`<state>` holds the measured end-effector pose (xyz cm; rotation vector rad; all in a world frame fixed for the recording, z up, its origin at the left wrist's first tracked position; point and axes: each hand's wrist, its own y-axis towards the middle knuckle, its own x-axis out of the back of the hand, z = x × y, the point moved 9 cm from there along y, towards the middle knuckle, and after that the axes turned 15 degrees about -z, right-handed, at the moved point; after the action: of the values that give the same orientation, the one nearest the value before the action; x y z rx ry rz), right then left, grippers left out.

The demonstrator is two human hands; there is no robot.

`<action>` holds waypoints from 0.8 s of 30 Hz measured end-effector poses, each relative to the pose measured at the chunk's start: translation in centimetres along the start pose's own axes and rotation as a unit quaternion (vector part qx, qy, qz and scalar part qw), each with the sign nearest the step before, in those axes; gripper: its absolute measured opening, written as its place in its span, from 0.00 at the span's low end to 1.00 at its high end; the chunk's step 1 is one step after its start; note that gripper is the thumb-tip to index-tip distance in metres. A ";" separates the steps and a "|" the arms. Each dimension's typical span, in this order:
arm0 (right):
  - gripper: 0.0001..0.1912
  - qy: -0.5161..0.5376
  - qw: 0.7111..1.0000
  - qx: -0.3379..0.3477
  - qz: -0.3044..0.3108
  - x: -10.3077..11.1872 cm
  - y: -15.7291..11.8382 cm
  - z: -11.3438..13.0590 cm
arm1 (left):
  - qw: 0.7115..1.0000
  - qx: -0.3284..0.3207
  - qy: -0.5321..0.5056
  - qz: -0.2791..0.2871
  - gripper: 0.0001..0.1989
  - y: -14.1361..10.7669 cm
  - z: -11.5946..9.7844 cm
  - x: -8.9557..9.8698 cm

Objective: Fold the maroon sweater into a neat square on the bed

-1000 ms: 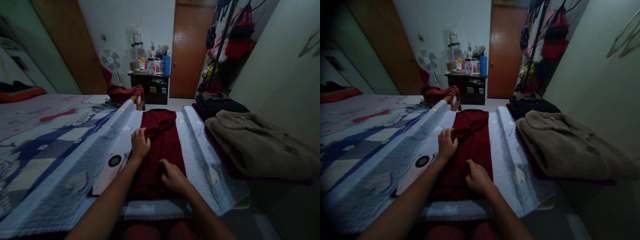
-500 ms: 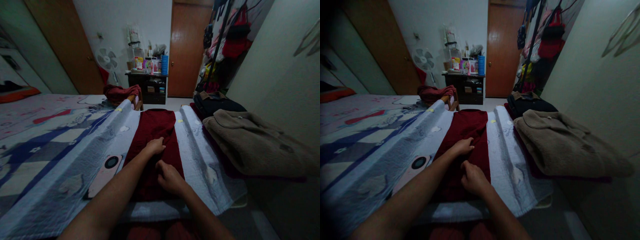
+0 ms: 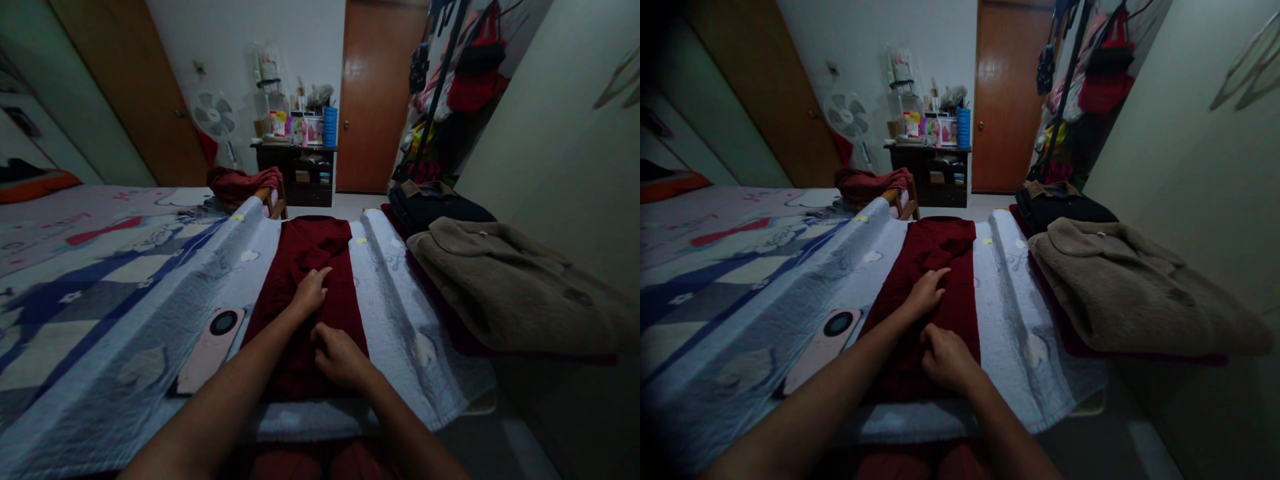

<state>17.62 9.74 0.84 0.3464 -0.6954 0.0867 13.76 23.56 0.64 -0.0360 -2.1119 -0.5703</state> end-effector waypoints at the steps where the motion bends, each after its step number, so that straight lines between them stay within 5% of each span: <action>1: 0.14 0.004 1.000 -0.005 0.002 -0.2 -0.1 -0.1 | 1.000 -0.012 0.012 0.002 0.27 -0.3 0.2 -0.2; 9: 0.26 0.071 0.995 -0.064 0.004 -0.7 -1.2 -1.1 | 0.981 -0.116 0.153 0.007 0.16 -2.2 -0.3 -0.4; 13: 0.19 0.064 0.997 -0.038 -0.018 0.0 -2.1 -0.8 | 0.976 -0.147 0.160 -0.005 0.15 -3.6 -1.8 1.0; 19: 0.22 -0.033 0.998 0.028 -0.050 0.5 -3.8 -0.1 | 0.987 -0.063 0.143 0.048 0.19 -6.6 -1.3 1.9; 24: 0.26 -0.122 0.989 0.028 -0.082 1.3 -4.3 -0.8 | 0.997 -0.031 0.026 0.066 0.25 -6.7 -1.1 0.2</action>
<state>19.94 5.91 -0.14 0.4720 -0.9057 -0.0946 12.92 17.05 -1.26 -0.1918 -2.0246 -0.5520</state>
